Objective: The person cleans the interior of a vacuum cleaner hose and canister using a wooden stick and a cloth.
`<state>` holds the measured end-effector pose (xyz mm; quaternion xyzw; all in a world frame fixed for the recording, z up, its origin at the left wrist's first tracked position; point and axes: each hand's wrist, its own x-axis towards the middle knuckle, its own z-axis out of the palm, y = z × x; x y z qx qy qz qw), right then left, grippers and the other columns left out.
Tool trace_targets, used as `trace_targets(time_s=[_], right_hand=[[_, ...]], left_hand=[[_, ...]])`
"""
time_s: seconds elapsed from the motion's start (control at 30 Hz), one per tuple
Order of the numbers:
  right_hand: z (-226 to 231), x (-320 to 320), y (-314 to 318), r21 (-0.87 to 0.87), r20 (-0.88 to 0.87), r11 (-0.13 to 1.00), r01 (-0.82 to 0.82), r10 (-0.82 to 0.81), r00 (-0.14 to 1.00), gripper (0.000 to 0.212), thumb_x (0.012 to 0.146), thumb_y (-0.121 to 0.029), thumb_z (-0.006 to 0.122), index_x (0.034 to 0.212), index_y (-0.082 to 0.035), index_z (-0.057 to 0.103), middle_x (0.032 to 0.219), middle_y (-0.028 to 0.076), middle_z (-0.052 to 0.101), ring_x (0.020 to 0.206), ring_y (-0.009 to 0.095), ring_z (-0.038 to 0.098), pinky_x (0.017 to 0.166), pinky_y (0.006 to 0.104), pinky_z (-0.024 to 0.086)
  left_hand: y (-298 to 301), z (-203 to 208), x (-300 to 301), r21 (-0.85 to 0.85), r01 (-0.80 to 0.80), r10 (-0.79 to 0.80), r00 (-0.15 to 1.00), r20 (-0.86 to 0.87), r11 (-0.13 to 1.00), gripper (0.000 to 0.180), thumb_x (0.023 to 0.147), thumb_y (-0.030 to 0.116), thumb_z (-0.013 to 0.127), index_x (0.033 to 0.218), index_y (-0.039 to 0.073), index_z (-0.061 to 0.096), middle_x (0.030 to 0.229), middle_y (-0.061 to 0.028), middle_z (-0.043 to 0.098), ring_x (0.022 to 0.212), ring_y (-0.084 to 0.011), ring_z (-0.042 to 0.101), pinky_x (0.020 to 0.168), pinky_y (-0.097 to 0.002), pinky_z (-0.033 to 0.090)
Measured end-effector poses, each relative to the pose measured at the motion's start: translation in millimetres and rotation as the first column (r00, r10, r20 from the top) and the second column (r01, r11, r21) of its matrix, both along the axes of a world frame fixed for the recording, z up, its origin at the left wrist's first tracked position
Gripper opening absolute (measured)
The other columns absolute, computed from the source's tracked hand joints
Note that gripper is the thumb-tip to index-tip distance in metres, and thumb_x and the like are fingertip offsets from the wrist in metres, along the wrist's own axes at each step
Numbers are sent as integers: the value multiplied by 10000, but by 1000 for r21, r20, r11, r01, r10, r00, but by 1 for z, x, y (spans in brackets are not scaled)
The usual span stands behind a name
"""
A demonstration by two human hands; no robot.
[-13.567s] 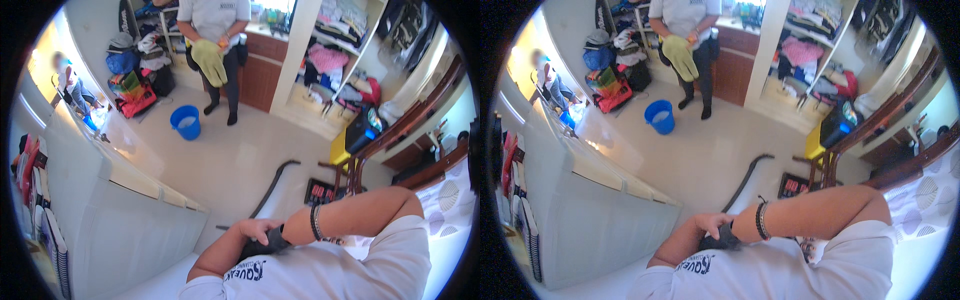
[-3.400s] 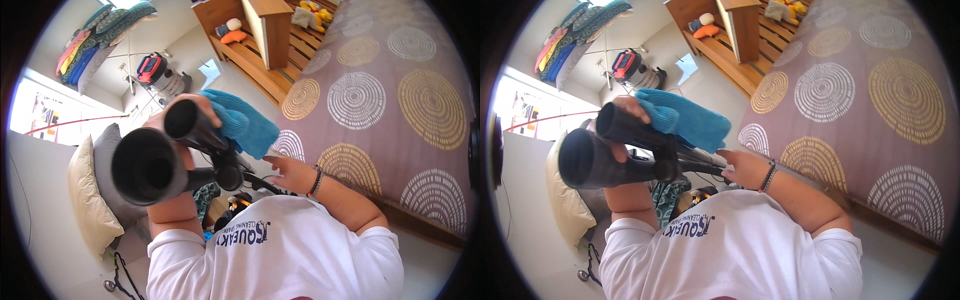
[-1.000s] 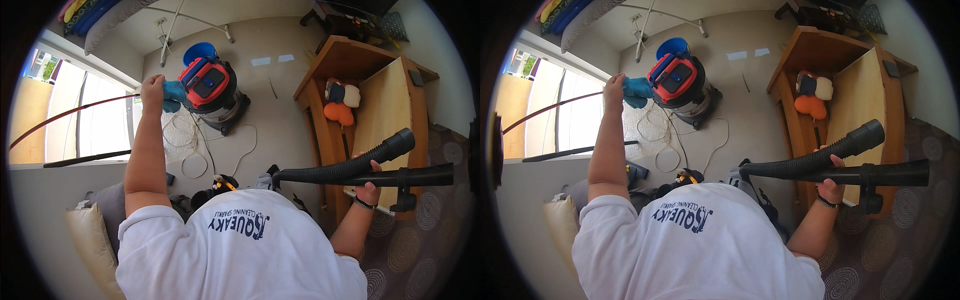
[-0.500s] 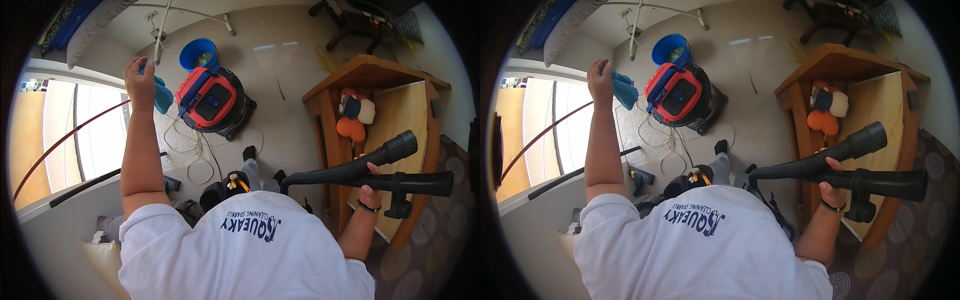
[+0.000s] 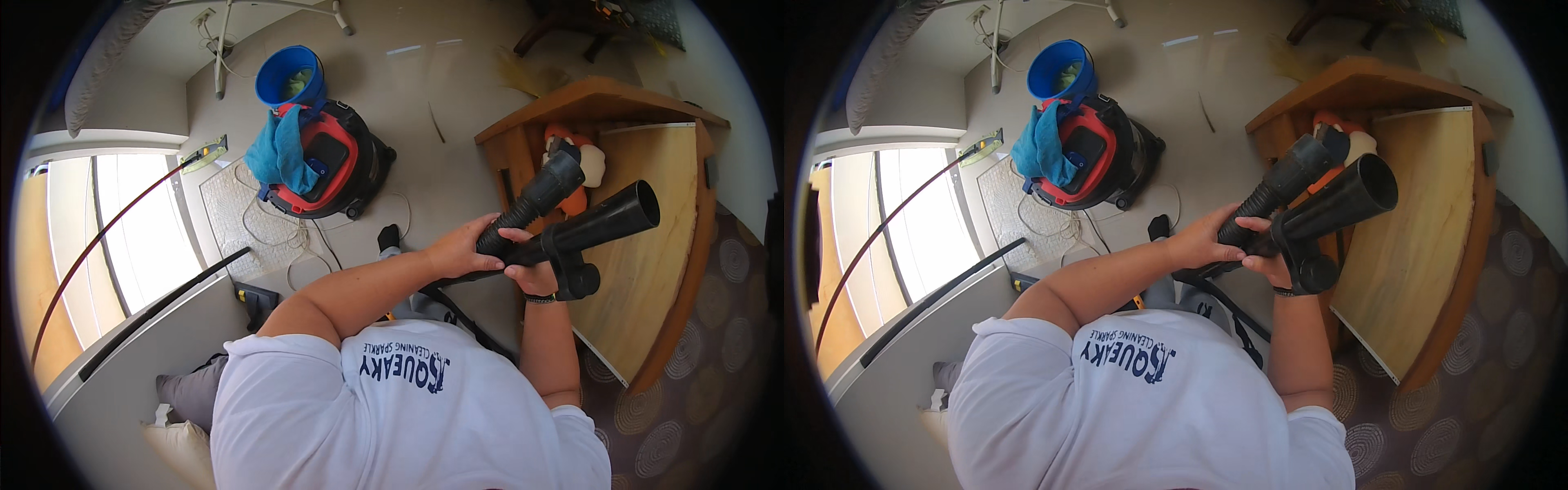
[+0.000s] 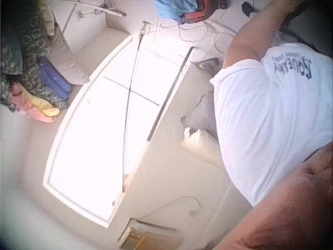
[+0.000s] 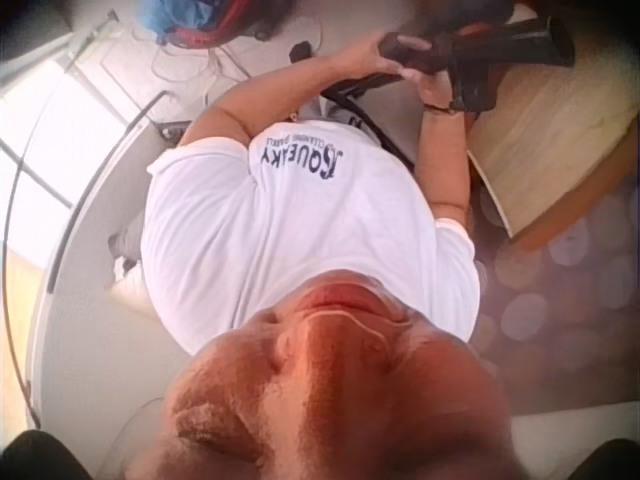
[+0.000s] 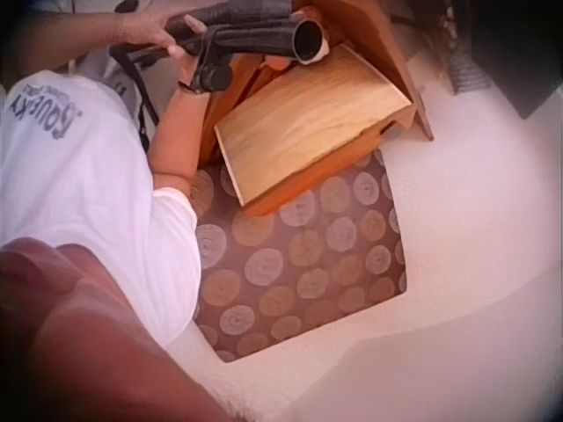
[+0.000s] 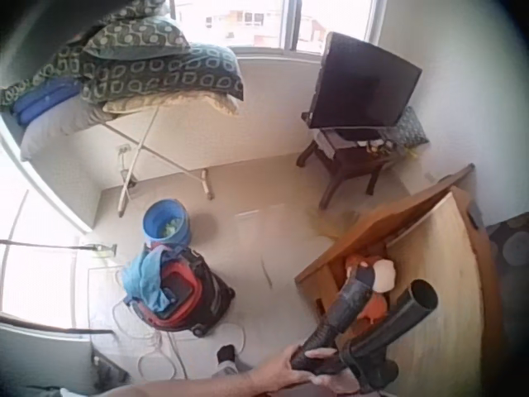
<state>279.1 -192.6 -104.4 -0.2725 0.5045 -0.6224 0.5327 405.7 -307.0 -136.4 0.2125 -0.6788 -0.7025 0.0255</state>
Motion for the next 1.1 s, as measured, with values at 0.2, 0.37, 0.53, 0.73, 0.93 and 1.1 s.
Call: trace_targets(time_s=[0.2,0.37,0.53,0.73,0.93,1.1], right_hand=[[-46,-28,21,161,57,971,175,-186,981,350,545,-20,649,876,-25,536,993,146,526,942,244,493,834,339,377],[-85,-44,71,168,117,977,128,-149,982,261,589,-9,565,831,-61,480,1017,171,510,952,253,480,870,377,337],[-114,-46,110,259,115,952,165,-200,973,273,535,4,597,788,-42,505,908,143,544,899,225,500,843,355,369],[-139,-71,125,240,95,958,160,-187,978,274,582,-8,543,841,-44,461,865,125,518,871,217,488,844,362,343],[-157,-83,120,149,89,967,208,-223,971,270,604,-29,523,862,-48,447,830,100,504,855,217,480,841,367,345],[-157,-84,103,160,135,955,249,-271,953,258,573,-2,535,823,-34,480,794,97,526,800,201,507,794,355,381]], left_hand=[[32,-66,-9,273,-516,407,836,367,812,486,725,378,579,1021,28,419,758,-77,522,683,-182,524,627,-286,435],[43,-128,5,275,-937,658,346,669,213,344,777,348,518,911,59,387,694,-64,441,520,-185,473,454,-327,413],[79,-182,5,192,-968,662,251,706,163,357,789,369,493,918,53,390,701,-72,453,506,-201,479,431,-331,413],[78,-221,13,149,-988,686,141,714,48,345,783,328,508,929,39,390,682,-68,435,511,-186,462,429,-321,407],[54,-234,27,103,-994,751,42,659,-34,368,798,342,480,969,30,385,715,-75,444,528,-211,478,420,-318,423],[50,-239,42,160,-980,748,19,664,-118,311,806,342,462,925,64,388,725,-69,448,499,-213,484,432,-324,438]])
